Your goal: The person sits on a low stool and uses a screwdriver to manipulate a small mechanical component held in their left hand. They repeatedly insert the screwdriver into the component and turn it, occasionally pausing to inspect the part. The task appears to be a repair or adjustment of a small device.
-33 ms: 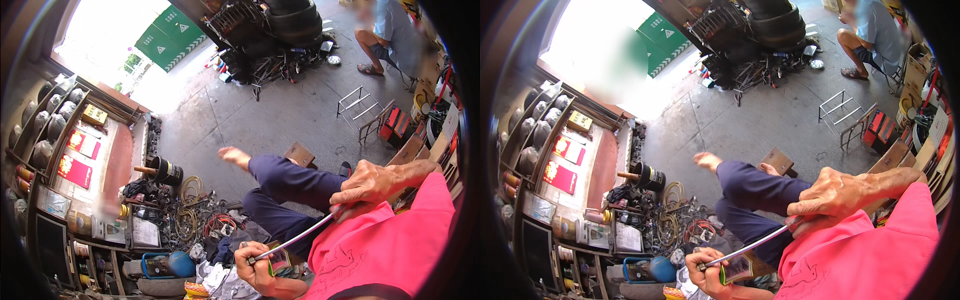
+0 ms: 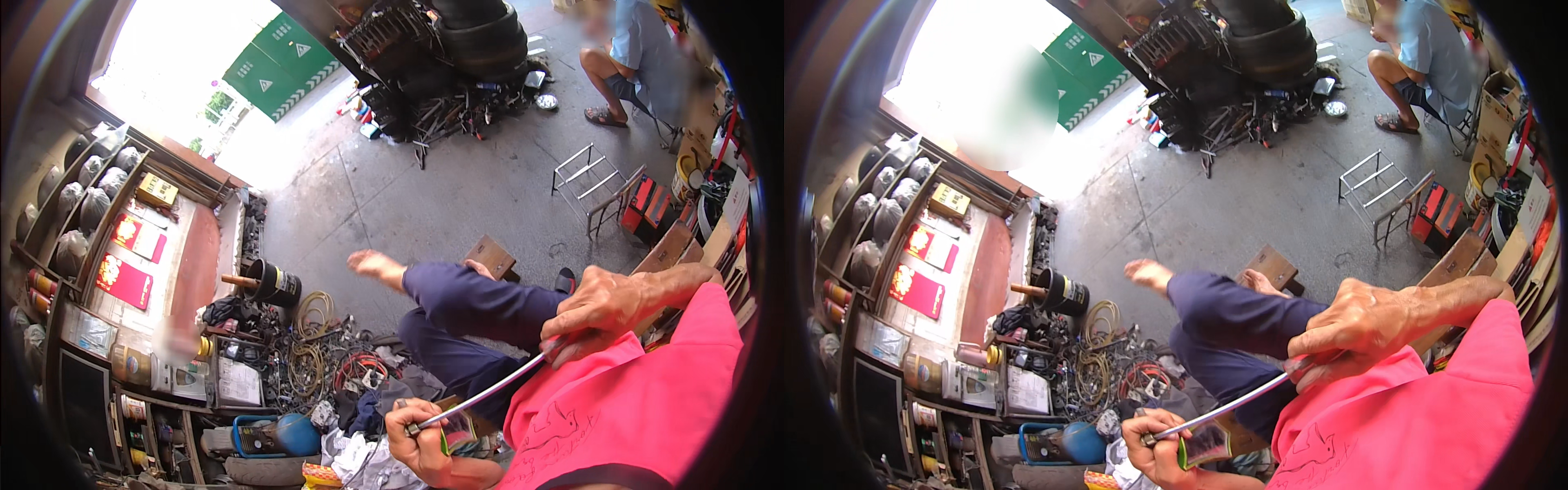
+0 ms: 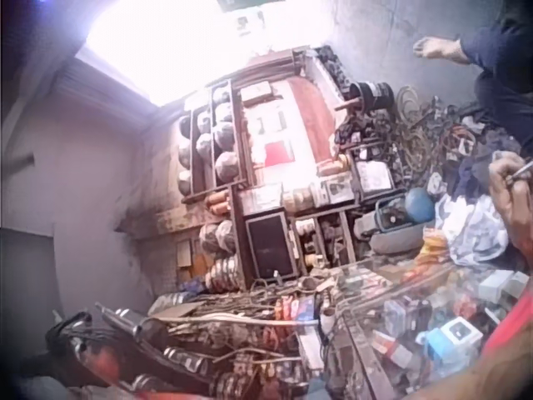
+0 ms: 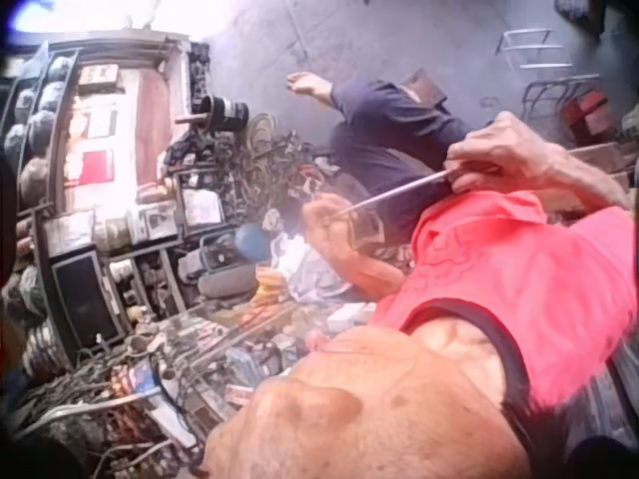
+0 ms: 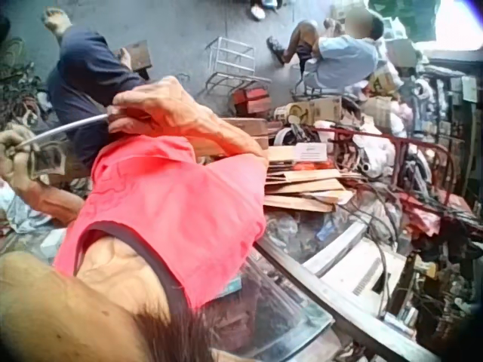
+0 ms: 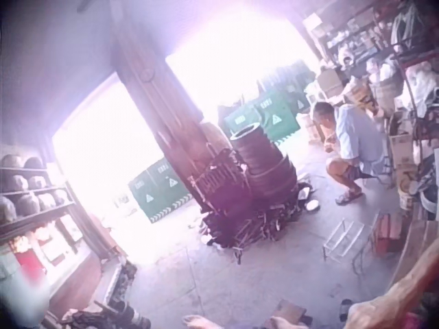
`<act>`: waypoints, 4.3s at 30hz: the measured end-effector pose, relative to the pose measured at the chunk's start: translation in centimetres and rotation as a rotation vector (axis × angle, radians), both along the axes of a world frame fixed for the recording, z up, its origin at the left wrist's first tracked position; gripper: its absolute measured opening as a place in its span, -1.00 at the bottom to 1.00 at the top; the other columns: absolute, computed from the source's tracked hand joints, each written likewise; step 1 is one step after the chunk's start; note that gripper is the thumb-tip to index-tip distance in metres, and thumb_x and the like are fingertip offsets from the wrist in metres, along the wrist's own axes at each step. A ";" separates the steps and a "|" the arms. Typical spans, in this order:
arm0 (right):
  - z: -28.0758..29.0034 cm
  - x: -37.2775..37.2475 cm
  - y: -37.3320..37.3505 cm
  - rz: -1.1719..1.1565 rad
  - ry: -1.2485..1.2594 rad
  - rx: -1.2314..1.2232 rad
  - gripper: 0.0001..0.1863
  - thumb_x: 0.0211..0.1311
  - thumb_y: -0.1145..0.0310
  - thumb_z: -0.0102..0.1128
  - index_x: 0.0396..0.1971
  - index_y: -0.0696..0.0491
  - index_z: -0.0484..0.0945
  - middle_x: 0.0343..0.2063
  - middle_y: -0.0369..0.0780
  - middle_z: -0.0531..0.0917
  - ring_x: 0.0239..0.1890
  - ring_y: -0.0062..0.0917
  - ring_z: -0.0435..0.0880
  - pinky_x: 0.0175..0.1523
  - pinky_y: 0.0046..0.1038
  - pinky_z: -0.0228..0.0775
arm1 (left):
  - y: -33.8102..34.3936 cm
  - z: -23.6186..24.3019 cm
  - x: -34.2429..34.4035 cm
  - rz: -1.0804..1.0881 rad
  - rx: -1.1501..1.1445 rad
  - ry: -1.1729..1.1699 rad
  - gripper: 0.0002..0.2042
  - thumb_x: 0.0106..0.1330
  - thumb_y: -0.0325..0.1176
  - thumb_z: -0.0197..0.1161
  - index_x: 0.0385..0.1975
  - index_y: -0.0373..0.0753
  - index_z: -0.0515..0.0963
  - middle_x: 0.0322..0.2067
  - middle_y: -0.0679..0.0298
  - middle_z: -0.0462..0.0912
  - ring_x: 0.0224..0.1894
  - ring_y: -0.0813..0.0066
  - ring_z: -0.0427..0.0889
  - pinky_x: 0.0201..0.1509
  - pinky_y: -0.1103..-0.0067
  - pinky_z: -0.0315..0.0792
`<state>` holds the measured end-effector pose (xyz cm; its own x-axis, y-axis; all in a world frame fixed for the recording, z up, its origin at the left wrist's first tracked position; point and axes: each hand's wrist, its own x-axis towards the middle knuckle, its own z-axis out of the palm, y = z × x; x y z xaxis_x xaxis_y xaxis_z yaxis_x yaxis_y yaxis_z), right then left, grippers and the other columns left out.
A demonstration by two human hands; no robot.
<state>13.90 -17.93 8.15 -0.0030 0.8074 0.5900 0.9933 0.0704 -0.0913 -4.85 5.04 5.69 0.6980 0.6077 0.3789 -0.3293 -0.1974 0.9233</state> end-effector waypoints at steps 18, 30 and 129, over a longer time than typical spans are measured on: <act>7.0 0.9 4.1 0.088 -0.604 0.072 -0.65 0.09 0.07 0.31 -0.40 0.08 0.52 -0.74 -0.42 0.29 -0.78 -0.74 0.30 -0.72 -0.64 0.01 | -2.5 4.6 -2.3 0.335 0.048 -0.273 -0.89 0.04 -0.46 0.02 -0.46 -0.31 0.29 -0.63 0.13 0.33 -0.57 0.40 0.36 -0.51 0.52 0.27; 7.2 1.7 4.2 0.186 1.152 -0.527 -0.57 0.27 0.07 0.17 -0.25 0.22 0.58 -0.55 -0.20 0.59 -0.46 -0.59 0.56 -0.35 -0.53 0.38 | 1.1 1.9 -0.1 0.047 -0.264 -0.100 -0.81 -0.01 -0.47 0.00 -0.40 -0.34 0.23 -0.55 0.18 0.22 -0.57 0.44 0.28 -0.48 0.60 0.30; -2.4 -0.7 9.0 -0.232 0.789 0.122 -0.64 0.01 0.32 0.43 -0.30 0.18 0.47 -0.67 -0.21 0.65 -0.58 -0.55 0.70 -0.55 -0.65 0.40 | 0.2 -13.2 0.2 -0.256 -1.293 0.099 -0.50 0.40 0.22 -0.21 -0.27 -0.16 0.36 -0.32 0.08 0.45 -0.51 0.40 0.39 -0.56 0.63 0.36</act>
